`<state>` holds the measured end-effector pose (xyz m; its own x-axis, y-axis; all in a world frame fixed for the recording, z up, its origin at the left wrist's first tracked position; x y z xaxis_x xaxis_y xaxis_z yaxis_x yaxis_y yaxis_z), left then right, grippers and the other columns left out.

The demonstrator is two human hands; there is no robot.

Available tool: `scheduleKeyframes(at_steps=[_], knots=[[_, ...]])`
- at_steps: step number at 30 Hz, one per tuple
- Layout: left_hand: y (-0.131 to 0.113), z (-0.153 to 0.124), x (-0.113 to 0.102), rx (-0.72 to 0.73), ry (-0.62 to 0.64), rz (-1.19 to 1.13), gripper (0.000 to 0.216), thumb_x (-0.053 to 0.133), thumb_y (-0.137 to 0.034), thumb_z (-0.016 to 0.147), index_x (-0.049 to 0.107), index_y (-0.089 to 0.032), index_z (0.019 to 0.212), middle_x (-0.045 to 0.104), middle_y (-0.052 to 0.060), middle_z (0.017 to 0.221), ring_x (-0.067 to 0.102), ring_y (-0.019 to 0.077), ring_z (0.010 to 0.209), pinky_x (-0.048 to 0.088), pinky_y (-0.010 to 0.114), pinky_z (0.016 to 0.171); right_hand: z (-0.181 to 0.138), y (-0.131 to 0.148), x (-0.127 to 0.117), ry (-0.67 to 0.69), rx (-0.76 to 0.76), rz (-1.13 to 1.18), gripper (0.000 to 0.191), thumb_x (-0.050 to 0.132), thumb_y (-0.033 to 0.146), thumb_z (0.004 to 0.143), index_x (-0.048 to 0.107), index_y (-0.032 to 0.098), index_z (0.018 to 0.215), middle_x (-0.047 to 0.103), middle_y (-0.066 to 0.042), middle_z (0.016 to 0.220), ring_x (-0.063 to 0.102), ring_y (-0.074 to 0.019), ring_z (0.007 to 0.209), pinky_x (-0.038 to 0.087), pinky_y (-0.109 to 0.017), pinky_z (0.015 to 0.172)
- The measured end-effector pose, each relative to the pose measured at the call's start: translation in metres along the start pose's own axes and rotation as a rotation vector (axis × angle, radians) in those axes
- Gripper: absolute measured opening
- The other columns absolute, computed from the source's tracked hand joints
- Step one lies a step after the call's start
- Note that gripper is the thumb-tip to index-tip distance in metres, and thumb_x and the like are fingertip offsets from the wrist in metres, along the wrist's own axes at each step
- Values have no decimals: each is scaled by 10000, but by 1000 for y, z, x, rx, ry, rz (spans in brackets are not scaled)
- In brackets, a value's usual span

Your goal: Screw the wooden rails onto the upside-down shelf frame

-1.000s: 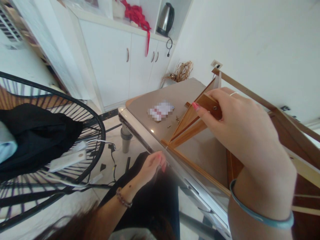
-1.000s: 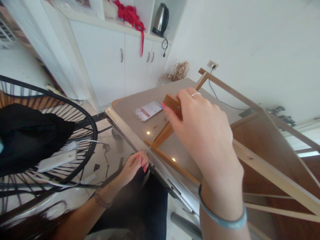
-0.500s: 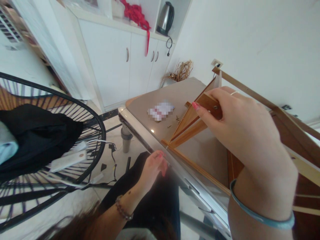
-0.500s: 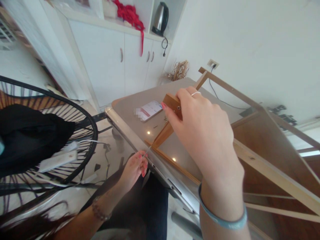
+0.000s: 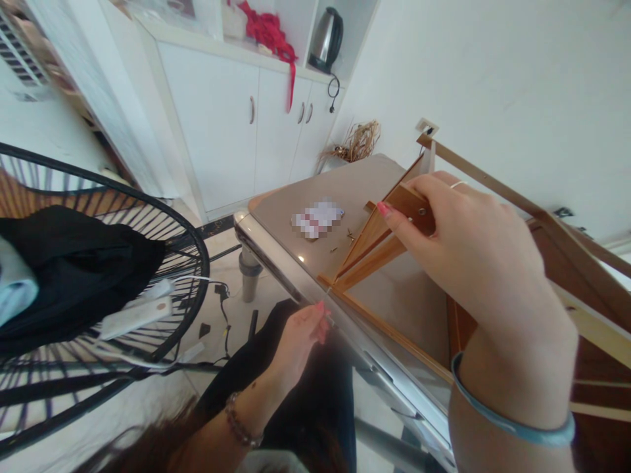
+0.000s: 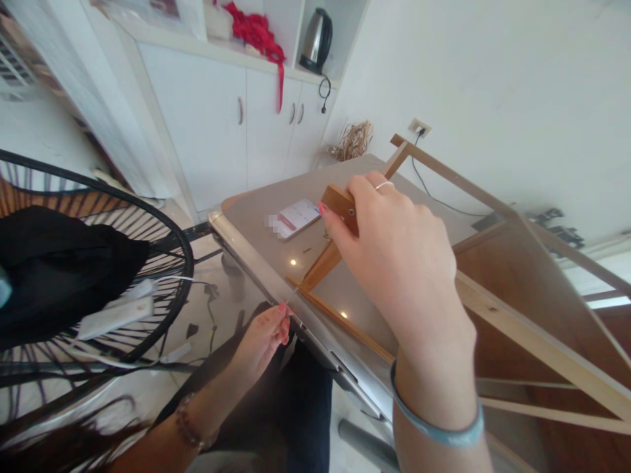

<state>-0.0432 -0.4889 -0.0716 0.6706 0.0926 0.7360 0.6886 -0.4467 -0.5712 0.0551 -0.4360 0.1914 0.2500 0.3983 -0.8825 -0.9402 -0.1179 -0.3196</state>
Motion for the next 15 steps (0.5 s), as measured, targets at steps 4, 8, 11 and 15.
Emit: scheduleKeyframes(at_steps=[4,8,11,15], knots=[[-1,-4,2,-107,-8,-102,417,737,-498,703,626,-122,845,528,-50,635,509,-2,532,422,109,484,0,1,-2,12,3,-32,322,416,476,950,563,195,1002,651,-89,942,592,-205,689,269,-289,538],[-7,-6,5,-93,18,-48,371,739,-458,716,603,-134,837,654,6,926,653,44,706,511,120,560,0,1,-2,-1,-1,-35,317,426,486,945,561,202,986,654,-83,948,584,-195,685,267,-282,539],[-9,-4,5,-87,38,69,414,691,-515,742,597,-125,849,688,56,1035,668,50,630,494,116,510,0,1,-1,3,-4,-24,320,418,482,948,567,201,989,653,-90,951,589,-205,709,293,-285,550],[-11,1,2,79,26,284,464,678,-561,728,592,-106,757,675,24,707,642,68,528,518,146,515,0,-1,1,-11,-6,28,345,411,502,939,583,208,997,639,-93,936,595,-223,750,342,-292,582]])
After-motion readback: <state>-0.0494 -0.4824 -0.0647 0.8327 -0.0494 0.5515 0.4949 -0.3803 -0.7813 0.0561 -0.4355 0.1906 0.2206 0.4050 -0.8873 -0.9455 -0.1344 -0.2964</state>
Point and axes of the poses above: each hand's wrist, its own z-axis towards the middle knuckle, its own x-axis out of the palm, y = z × x, the point moved 1 cm from there along z, towards the middle knuckle
